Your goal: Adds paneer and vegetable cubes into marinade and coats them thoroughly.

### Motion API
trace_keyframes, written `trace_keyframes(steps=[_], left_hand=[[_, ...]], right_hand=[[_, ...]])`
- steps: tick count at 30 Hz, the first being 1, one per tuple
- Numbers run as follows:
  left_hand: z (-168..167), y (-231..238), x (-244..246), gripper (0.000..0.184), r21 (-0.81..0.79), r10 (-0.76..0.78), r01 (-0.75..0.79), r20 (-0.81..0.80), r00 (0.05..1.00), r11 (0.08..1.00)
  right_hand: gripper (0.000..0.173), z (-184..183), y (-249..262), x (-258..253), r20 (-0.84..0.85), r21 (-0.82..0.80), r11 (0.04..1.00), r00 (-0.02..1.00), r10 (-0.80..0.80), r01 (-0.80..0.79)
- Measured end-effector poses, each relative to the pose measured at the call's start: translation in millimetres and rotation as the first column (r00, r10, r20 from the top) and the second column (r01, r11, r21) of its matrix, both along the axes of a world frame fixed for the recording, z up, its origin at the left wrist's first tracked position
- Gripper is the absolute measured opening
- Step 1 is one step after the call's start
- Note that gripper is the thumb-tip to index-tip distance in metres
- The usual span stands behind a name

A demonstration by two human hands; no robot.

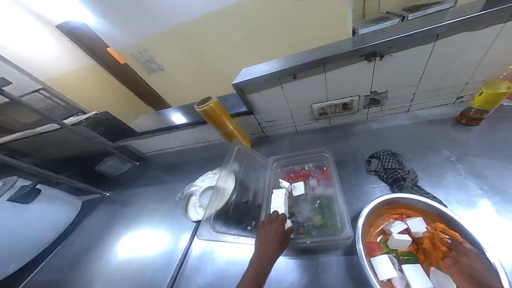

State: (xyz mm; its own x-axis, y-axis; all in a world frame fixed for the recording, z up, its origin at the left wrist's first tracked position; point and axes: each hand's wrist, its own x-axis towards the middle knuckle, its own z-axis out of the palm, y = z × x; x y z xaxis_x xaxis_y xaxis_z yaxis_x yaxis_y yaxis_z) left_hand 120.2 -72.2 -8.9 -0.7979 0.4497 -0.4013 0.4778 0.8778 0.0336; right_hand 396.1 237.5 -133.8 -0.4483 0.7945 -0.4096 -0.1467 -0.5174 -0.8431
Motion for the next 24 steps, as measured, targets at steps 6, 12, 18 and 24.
trace_keyframes(steps=[6, 12, 18, 24], left_hand=[[-6, 8, 6, 0.052, 0.034, 0.018, -0.018, 0.007, 1.000, 0.999], [-6, 21, -20, 0.063, -0.100, -0.167, 0.180, 0.128, 0.978, 0.979], [2, 46, -9, 0.061, -0.310, -0.222, 0.261, 0.155, 0.963, 0.914], [-5, 59, -11, 0.064, -0.341, -0.129, 0.189, 0.193, 0.973, 0.921]], right_hand=[[0.019, 4, -2, -2, 0.007, -0.011, 1.000, 1.000, -0.007, 0.007], [0.018, -3, 0, -2, -0.007, -0.018, 1.000, 1.000, -0.001, 0.001], [0.019, -3, 0, -2, 0.002, -0.022, 1.000, 1.000, 0.007, -0.007], [0.019, 1, 0, -1, -0.009, -0.025, 1.000, 1.000, -0.011, 0.011]])
